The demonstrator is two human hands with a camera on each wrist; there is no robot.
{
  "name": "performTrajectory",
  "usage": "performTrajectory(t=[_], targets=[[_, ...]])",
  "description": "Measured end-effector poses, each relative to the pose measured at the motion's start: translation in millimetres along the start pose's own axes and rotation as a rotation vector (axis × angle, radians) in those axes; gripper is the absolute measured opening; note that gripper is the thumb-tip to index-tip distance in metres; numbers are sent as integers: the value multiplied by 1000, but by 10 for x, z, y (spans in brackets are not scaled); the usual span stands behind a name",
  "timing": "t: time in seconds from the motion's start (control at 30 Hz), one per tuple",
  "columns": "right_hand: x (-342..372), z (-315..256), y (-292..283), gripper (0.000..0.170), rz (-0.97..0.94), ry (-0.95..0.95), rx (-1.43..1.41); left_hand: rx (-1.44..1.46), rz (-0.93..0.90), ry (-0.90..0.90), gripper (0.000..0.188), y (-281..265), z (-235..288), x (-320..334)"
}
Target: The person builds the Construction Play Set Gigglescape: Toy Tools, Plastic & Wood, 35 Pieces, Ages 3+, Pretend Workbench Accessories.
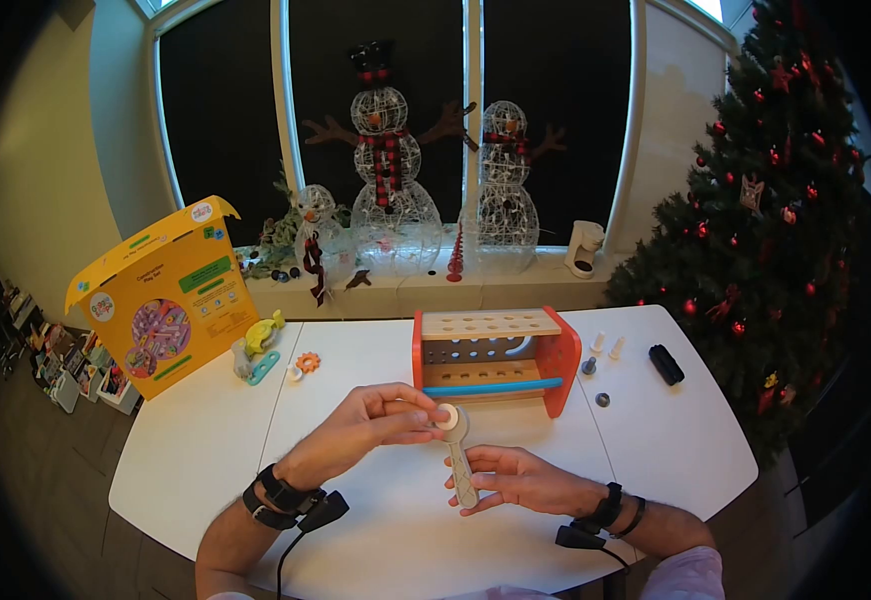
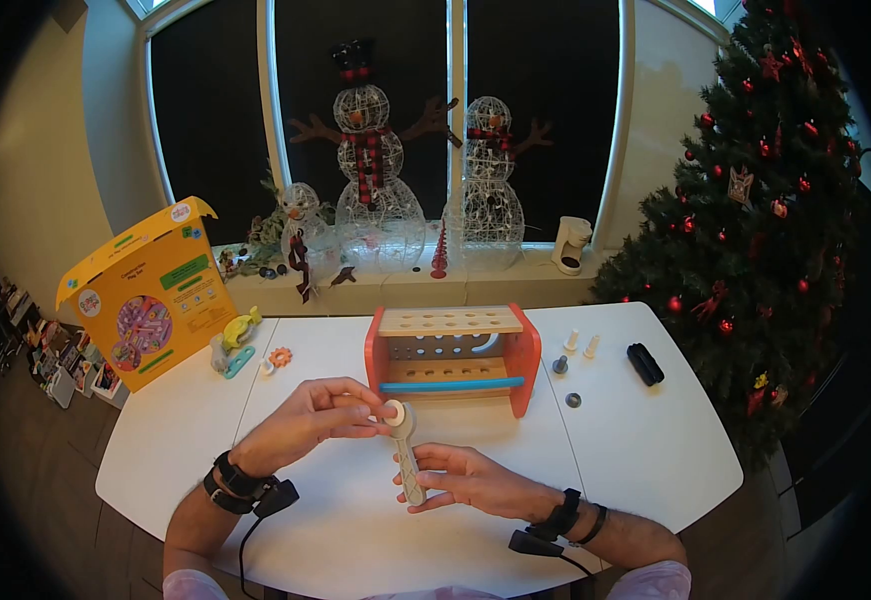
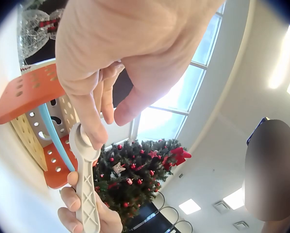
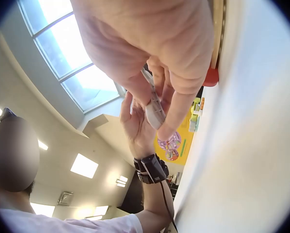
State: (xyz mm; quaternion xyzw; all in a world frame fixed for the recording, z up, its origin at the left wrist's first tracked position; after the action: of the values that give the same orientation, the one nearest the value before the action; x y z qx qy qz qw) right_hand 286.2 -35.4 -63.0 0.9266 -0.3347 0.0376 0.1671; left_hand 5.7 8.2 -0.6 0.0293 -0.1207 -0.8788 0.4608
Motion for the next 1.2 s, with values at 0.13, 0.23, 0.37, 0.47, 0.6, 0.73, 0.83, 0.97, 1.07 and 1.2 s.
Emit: performTrajectory(t=[0.13,0.23,0.37,0.47,0.6,0.73,0.83,0.97,1.07,1.2], targets=[[14,22,-49,49,5,1,6,-127,89,92,28,-66,61,-13],[-4,50,-43,47,28,14,10,-201,203,153,32,-191,12,-40],[-19,92,-66,47,67,26,24,-255,245,110,54,-387,-155,-174],[-30,169,-123,48,86,59,44,-282,155,44,65,-390,-245,-232],[-59,215,-161,49,138,56,26,-292,101,27,68,-363,-251,-275],[-90,257,-213,55,237,64,22,-258,80,25,68,-318,-218,-262],[-144,274,-293,55,273,48,-22,-274,58,11,68,-267,-198,-278],[-246,247,-436,57,269,6,-44,-261,53,-1,67,-219,-190,-313],[-352,210,-495,59,297,-2,-56,-236,29,-9,68,-266,-234,-366],[-454,195,-584,58,322,-34,-47,-254,132,11,66,-326,-191,-365]])
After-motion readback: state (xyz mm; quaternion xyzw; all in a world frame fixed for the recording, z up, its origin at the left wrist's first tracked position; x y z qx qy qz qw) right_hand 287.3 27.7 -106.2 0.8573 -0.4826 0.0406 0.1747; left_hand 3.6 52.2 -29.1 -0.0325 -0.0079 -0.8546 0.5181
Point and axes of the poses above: each hand's wrist, its own x-axis away from the middle knuckle, its own y-axis out of the palm, z = x × y, the point moved 1 cm from there along -x, towards the middle knuckle, and after that the axes turned 5 degrees about x, right-handed, at the moved point
